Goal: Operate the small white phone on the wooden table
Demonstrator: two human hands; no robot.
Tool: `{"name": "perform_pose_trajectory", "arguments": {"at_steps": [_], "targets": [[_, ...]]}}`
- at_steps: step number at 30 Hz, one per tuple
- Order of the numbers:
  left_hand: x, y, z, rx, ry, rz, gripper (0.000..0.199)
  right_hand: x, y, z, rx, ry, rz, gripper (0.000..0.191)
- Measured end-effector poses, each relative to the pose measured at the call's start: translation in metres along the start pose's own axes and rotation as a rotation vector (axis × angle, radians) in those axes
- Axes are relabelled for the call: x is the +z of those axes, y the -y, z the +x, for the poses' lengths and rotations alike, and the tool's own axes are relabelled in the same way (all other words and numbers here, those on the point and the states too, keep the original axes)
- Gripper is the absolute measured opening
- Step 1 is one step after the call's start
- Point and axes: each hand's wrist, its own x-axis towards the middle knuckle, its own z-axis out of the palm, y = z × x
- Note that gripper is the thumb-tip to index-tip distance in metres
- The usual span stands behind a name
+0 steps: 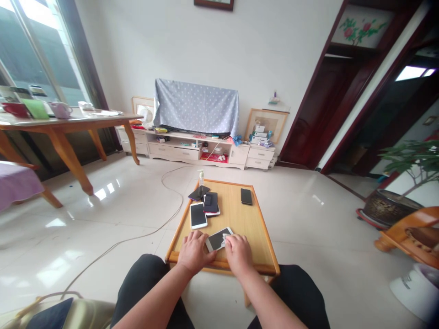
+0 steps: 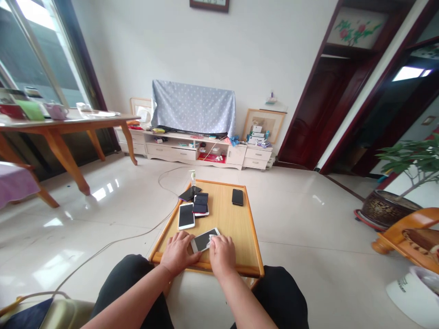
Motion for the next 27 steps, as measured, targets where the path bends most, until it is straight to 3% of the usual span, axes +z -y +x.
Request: {"name": "perform_pose_trajectory", "arguments": {"at_steps": [5, 13, 17, 20, 23, 27], "targets": [[0.001, 0.003, -0.001, 0.013, -0.008, 0.005, 0.043, 0.000, 0.031, -0.025, -0.129, 0.098, -0.062, 0.036], [0.006, 0.009, -0.002, 0.062, -0.071, 0.005, 0.054, -0.007, 0.009, -0.007, 0.031, 0.101, -0.270, 0.046], [0.011, 0.014, -0.003, 0.080, -0.089, -0.021, 0.056, 0.002, 0.027, -0.021, 0.025, 0.157, -0.222, 0.049], [0.013, 0.017, -0.003, 0.081, -0.092, -0.037, 0.058, 0.006, 0.045, -0.031, -0.058, 0.241, -0.122, 0.049], [0.014, 0.020, -0.003, 0.083, -0.096, -0.049, 0.063, 0.002, 0.046, -0.025, -0.098, 0.288, -0.096, 0.049], [0.016, 0.020, -0.003, 0.096, -0.135, -0.068, 0.068, -0.005, 0.033, -0.002, 0.105, 0.260, -0.200, 0.059]]}}
